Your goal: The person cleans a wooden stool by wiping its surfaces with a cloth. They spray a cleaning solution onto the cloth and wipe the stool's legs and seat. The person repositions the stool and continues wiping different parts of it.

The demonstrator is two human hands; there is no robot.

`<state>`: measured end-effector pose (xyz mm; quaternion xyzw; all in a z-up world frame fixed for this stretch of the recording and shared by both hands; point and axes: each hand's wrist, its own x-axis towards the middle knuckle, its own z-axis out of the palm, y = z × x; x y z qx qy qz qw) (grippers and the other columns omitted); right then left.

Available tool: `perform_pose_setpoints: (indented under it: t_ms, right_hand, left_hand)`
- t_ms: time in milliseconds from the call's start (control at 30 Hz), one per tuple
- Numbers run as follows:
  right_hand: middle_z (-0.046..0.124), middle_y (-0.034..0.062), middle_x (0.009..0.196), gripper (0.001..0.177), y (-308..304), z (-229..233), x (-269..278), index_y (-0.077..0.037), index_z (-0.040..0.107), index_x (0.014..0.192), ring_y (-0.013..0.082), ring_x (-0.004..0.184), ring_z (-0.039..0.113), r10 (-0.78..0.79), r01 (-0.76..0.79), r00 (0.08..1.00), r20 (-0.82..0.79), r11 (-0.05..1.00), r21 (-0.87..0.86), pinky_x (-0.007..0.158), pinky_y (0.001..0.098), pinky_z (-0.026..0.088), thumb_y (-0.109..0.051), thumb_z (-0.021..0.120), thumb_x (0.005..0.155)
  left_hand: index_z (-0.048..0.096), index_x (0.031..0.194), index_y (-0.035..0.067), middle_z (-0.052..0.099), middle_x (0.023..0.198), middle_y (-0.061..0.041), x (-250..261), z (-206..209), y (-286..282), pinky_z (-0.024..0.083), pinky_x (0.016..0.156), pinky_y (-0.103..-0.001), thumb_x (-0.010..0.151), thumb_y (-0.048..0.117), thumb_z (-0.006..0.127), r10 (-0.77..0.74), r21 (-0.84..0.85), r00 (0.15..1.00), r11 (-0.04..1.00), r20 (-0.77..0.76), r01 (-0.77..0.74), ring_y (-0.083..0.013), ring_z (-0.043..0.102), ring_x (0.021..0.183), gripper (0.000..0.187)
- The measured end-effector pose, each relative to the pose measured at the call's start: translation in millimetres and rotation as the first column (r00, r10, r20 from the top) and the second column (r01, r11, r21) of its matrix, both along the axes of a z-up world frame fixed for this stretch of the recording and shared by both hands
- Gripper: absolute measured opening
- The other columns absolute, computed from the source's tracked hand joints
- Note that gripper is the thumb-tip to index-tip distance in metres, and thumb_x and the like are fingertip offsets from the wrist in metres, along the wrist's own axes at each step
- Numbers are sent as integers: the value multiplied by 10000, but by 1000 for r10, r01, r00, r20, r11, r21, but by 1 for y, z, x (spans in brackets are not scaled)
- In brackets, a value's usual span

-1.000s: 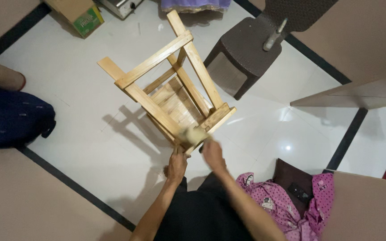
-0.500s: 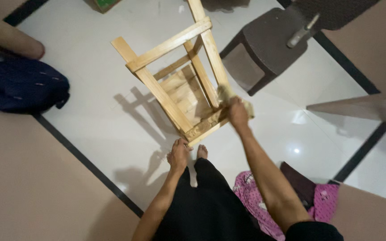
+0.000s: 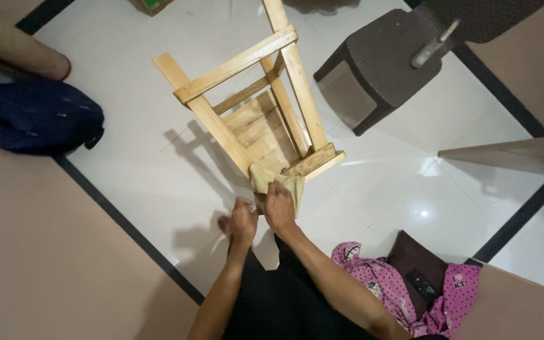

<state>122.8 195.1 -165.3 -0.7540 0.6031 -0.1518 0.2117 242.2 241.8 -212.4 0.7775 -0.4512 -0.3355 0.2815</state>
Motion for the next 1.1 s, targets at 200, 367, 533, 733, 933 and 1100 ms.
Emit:
perform_pose_setpoints:
  t_ms: [200, 367, 533, 733, 933, 1100]
  right_hand:
    - [684, 336, 1035, 327, 27, 17, 51, 72, 592, 1210, 487, 953, 661, -159, 129, 979, 126, 967, 219, 905, 543, 516, -52, 526, 915]
    - [687, 343, 889, 428, 39, 1, 65, 100, 618, 1236, 495, 795, 665, -172, 169, 942, 287, 985, 36, 711, 568, 516, -44, 519, 845]
    - [701, 165, 804, 422, 30, -13, 37, 63, 678, 936, 255, 737, 637, -640, 555, 588, 494, 764, 329, 671, 417, 518, -267, 444, 1054]
    - [717, 250, 937, 304, 7, 43, 20, 65, 670, 1037, 299, 853, 683, -733, 797, 378, 565, 569, 205, 745, 433, 541, -207, 535, 1012]
    - [718, 328, 907, 293, -25, 58, 35, 104, 697, 967, 469, 855, 712, -780, 782, 611, -135, 569, 254, 800, 524, 565, -171, 599, 946]
    - [737, 279, 900, 356, -54, 31, 80, 140, 626, 1140, 424, 812, 746, -643, 718, 695, -322, 639, 276, 744, 510, 603, -146, 620, 928]
  left_hand:
    - [547, 1224, -85, 606, 1141, -294, 23, -24, -4, 505, 760, -514, 867, 56, 796, -149, -155, 984, 974, 102, 163, -476, 608, 994, 458]
    - [632, 1218, 10, 656, 1243, -201, 56, -33, -9, 575, 791, -429, 814, 115, 745, -380, -69, 924, 924, -34, 377, -333, 703, 943, 432]
    - [557, 1256, -41, 709, 1080, -187, 99, 1, -20, 568, 734, -409, 843, 220, 766, -358, -71, 887, 933, -291, 354, -295, 715, 858, 531]
    - [688, 1105, 0, 783, 930, -153, 175, -6, -50, 593, 750, -369, 1003, 235, 633, -380, -175, 882, 923, -279, 342, -266, 772, 841, 262]
    - [683, 1127, 21, 754, 962, -162, 226, 58, -111, 557, 798, -418, 1002, 207, 622, -470, -231, 879, 866, -76, 443, -310, 731, 894, 233]
    - [662, 1161, 22, 688, 1149, -163, 229, 144, -179, 411, 1017, -517, 858, 217, 691, -593, -427, 733, 598, 334, 678, -375, 570, 1143, 361]
